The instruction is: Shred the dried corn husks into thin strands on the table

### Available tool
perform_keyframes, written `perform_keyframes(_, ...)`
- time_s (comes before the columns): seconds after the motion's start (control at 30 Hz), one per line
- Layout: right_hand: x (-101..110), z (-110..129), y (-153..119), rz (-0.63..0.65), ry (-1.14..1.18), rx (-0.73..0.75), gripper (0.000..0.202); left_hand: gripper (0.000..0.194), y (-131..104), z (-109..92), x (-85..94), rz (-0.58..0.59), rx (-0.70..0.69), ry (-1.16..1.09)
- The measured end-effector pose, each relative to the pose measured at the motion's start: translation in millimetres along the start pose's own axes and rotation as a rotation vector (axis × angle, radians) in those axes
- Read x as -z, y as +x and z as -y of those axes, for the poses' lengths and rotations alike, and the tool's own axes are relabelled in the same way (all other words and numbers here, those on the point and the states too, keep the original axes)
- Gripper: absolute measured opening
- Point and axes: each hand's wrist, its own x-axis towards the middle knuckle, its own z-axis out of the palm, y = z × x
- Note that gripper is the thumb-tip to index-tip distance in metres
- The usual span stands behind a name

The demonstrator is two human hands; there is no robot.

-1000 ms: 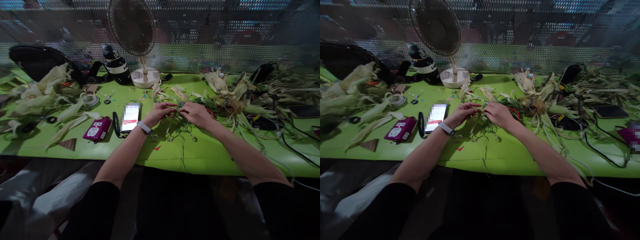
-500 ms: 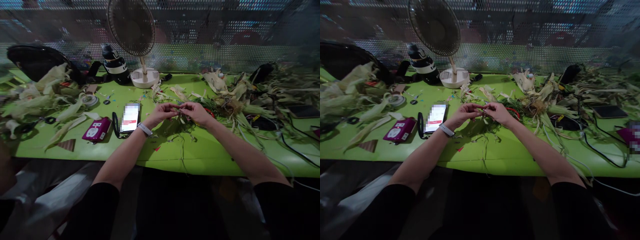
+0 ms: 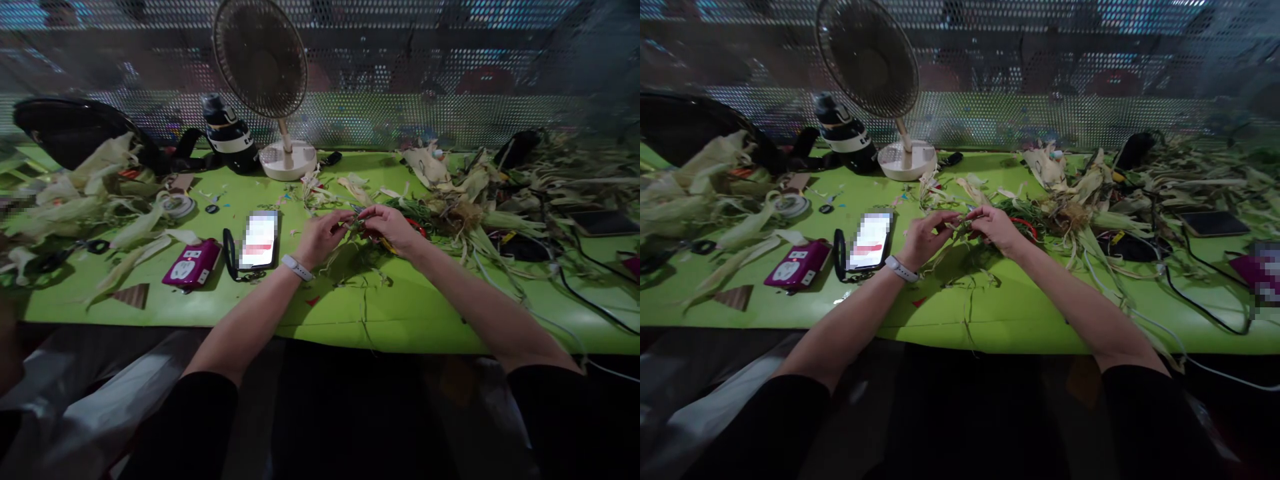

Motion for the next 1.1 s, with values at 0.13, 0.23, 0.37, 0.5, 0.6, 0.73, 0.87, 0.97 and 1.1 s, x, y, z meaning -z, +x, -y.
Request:
perform_keyframes(0.13, 2.5, -1.5, 0.7, 0.023, 0.018, -0.054, 0.008, 0.024, -0.8, -2.9, 2.9, 0.014, -0.073, 0.081)
perform_keyframes(0.23, 3.7, -2.6, 0.6, 0.081, 0.028, -0.062, 0.007, 0.027, -1.7, -2.0, 2.7, 0.024, -0.109, 0.101)
perform_keyframes(0.37, 4.3, -4.3, 1.4, 0.104, 0.045, -0.041, 0.010, 0.029, -2.2, -0.6, 1.7, 0.030, -0.125, 0.142)
perform_keyframes(0.5, 5.2, -6.1, 3.1, 0.066, 0.049, -0.028, 0.011, 0.024, -1.6, -2.6, 0.3, 0.006, -0.115, 0.117)
perform_keyframes(0.6, 6.3, -6.7, 4.1, 0.054, 0.067, -0.010, 0.013, 0.022, -1.2, -4.3, -1.0, -0.027, -0.118, 0.080)
perform_keyframes(0.73, 8.3, -6.7, 5.7, 0.036, 0.047, 0.055, 0.014, 0.022, -1.1, -4.6, -2.0, -0.029, -0.092, 0.045)
perform_keyframes(0.87, 10.0, -6.0, 6.4, -0.004, -0.085, 0.210, 0.012, 0.023, -1.1, -4.2, -3.1, -0.038, -0.087, 0.032)
perform_keyframes(0.97, 9.9, -5.7, 6.8, -0.051, -0.163, 0.307, 0.011, 0.024, -1.4, -4.2, -4.3, -0.044, -0.073, 0.014)
perform_keyframes(1.1, 11.2, -4.9, 7.1, -0.118, -0.214, 0.360, 0.011, 0.026, -2.0, -2.9, -5.9, -0.057, -0.014, -0.033)
